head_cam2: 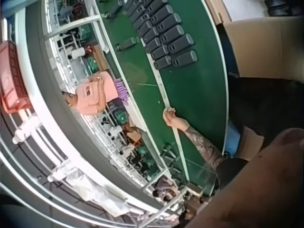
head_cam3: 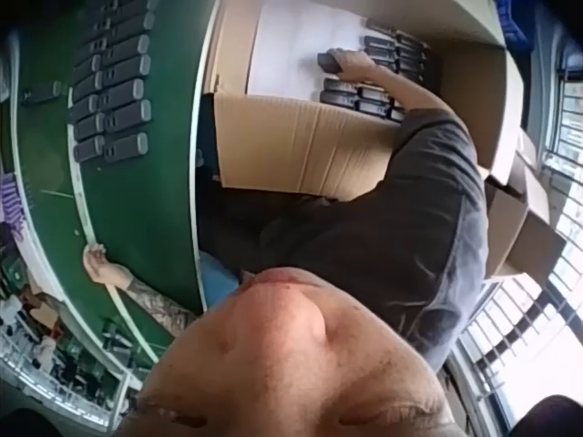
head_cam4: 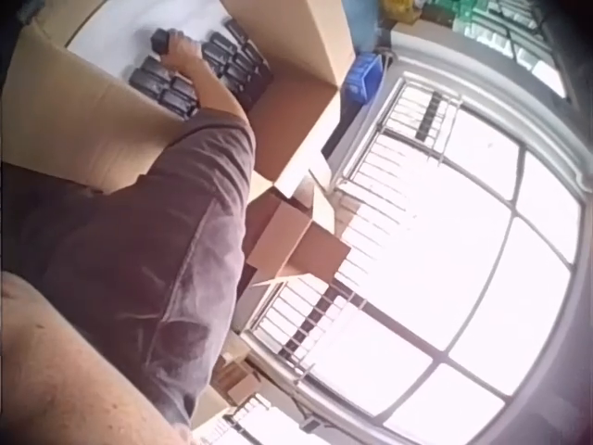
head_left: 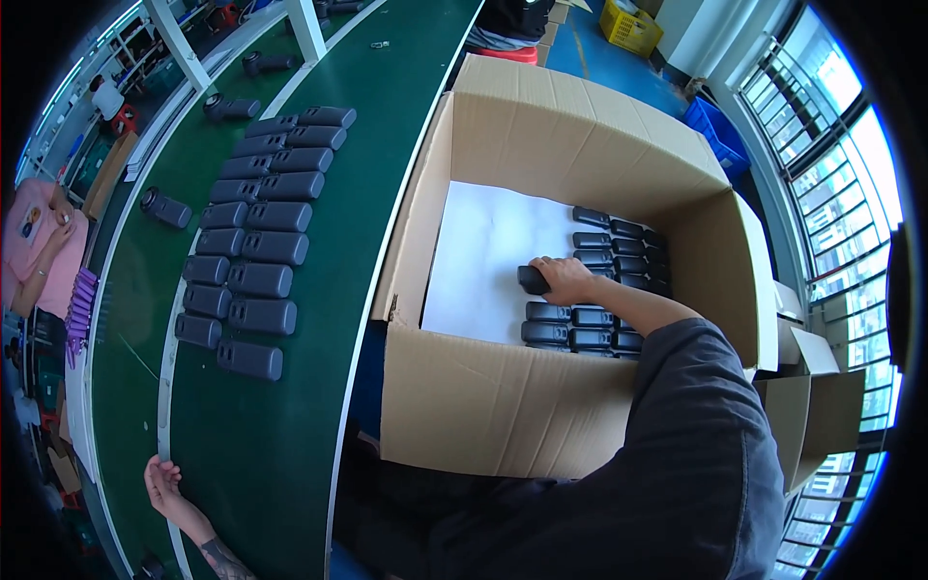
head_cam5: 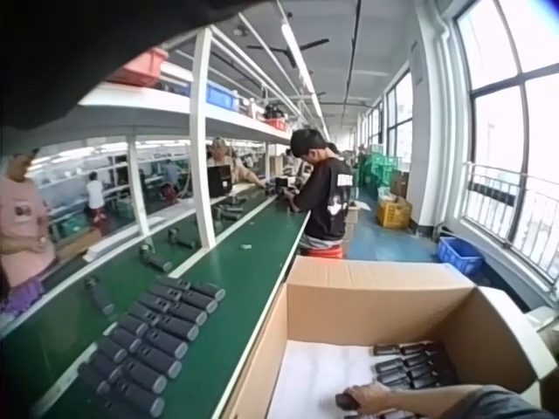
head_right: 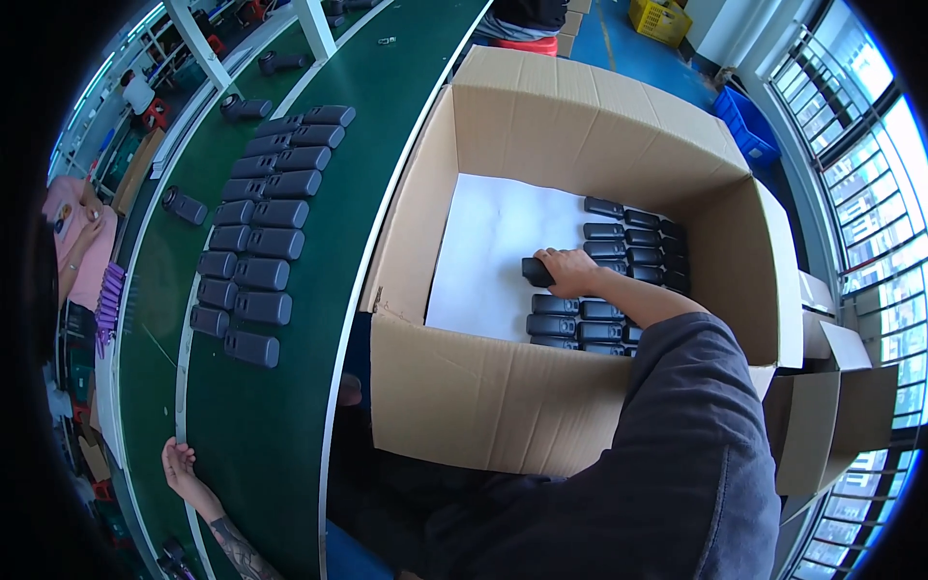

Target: Assembling handheld electronic devices by inserting internal components and batteries, then packing the finished units into a cardboard box.

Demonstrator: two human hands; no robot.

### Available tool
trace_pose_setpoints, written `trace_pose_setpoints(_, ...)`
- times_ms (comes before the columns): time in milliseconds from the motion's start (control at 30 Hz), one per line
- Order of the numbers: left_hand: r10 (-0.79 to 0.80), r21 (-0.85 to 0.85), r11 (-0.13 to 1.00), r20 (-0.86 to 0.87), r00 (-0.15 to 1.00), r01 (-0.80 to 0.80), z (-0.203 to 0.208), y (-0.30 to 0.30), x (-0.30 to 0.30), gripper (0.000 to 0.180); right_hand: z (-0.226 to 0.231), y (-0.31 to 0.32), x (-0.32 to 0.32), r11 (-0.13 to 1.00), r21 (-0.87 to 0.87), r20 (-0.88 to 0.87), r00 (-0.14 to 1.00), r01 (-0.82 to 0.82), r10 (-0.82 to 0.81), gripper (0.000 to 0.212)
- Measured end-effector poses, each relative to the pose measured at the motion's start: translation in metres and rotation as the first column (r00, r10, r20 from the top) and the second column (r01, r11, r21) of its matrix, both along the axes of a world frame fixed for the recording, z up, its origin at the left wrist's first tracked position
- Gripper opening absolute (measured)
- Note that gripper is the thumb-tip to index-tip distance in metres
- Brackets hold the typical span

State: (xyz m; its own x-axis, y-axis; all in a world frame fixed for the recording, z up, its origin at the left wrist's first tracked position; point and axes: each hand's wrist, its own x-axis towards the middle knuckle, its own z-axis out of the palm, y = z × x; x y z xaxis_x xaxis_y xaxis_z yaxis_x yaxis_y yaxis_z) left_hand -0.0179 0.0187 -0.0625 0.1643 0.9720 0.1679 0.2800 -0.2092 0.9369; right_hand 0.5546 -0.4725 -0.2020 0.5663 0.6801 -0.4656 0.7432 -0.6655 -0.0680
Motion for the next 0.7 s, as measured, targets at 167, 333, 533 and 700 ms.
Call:
trace_pose_setpoints(167, 0.012, -0.004, 1.000, 0.000, 1.000, -0.012, -0.001, -0.002, 0.000, 0.031, -0.005, -0.007, -0.019, 0.985, -0.016, -0.081, 0.982, -0.173, 0.172, 0.065)
trace_pose_setpoints(333, 0.011, 0.002, 1.000, -0.012, 1.000, -0.011, -0.001, -0.002, 0.001, 0.032, -0.009, -0.006, -0.038, 0.983, -0.046, -0.046, 0.983, -0.178, 0.176, 0.063)
trace_pose_setpoints(533, 0.037, 0.009, 0.999, -0.007, 0.999, -0.037, 0.002, -0.006, 0.006, 0.032, 0.001, 0.002, -0.041, 0.997, -0.067, -0.029, 0.999, -0.031, 0.029, 0.060)
trace_pose_setpoints(700, 0.021, -0.001, 1.000, 0.064, 0.998, -0.021, 0.000, -0.004, 0.004, 0.030, -0.014, -0.004, -0.032, 0.993, -0.053, 0.025, 0.994, -0.107, 0.108, 0.067)
